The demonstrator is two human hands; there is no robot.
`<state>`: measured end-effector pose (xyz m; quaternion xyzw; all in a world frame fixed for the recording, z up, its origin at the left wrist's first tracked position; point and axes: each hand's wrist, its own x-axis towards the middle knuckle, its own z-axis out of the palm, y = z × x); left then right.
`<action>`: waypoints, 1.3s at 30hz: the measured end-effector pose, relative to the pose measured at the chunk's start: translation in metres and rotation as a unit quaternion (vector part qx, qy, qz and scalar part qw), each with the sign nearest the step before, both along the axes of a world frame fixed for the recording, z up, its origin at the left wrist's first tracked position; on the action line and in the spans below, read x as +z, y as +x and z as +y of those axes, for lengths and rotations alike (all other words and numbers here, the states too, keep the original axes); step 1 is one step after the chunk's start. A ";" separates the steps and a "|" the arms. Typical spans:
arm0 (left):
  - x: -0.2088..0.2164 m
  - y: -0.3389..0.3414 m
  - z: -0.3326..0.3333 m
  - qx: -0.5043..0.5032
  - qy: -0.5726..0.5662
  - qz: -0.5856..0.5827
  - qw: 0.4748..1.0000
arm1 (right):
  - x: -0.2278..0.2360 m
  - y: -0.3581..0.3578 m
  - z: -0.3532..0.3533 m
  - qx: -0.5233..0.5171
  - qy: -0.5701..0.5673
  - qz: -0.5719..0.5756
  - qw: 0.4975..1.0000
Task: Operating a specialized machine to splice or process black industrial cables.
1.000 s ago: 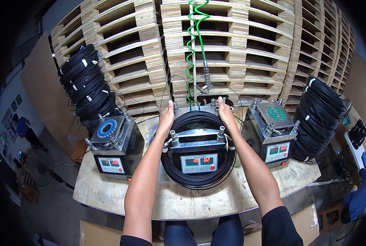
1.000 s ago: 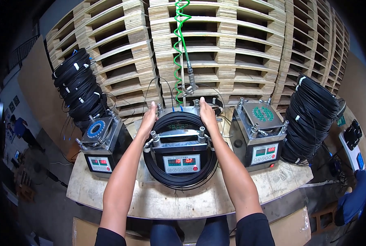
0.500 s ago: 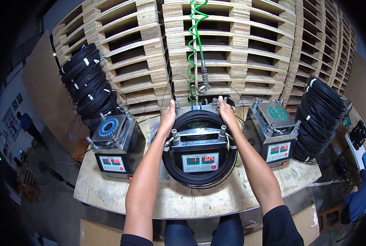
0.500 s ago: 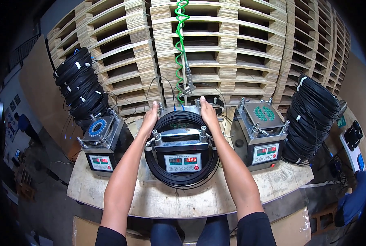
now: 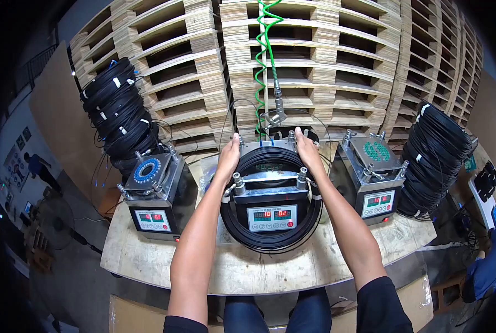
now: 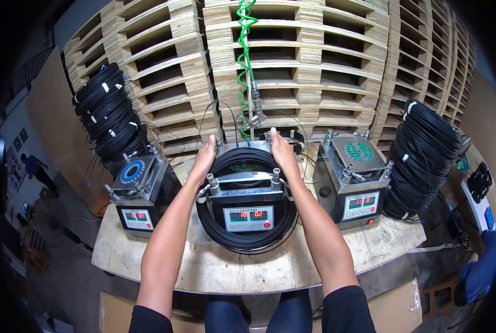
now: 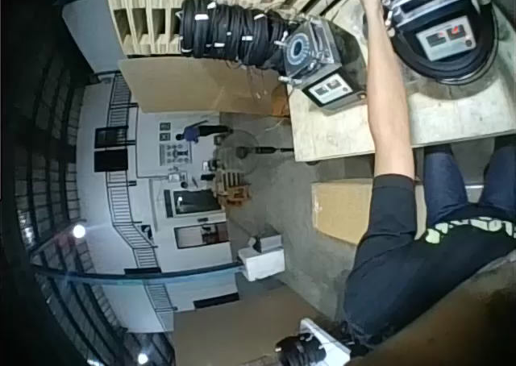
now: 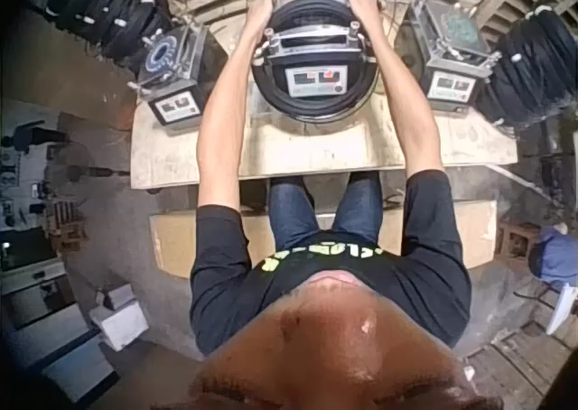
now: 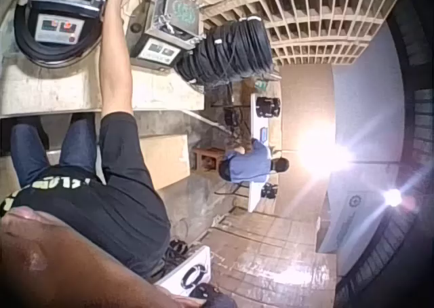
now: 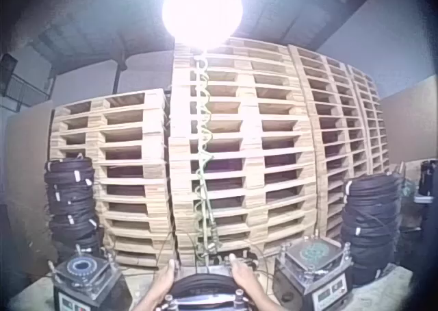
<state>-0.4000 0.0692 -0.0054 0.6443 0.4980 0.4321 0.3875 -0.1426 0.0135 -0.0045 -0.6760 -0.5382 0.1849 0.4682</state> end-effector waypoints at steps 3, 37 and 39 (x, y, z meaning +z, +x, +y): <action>0.000 0.001 0.003 -0.018 0.009 0.007 1.000 | -0.002 0.002 0.002 -0.002 0.014 0.004 1.000; -0.012 0.008 0.014 0.020 -0.012 -0.016 1.000 | -0.020 0.020 0.019 0.034 0.018 0.049 0.998; -0.011 0.014 0.014 0.008 -0.019 -0.023 1.000 | -0.023 0.025 0.018 -0.010 0.057 0.029 0.998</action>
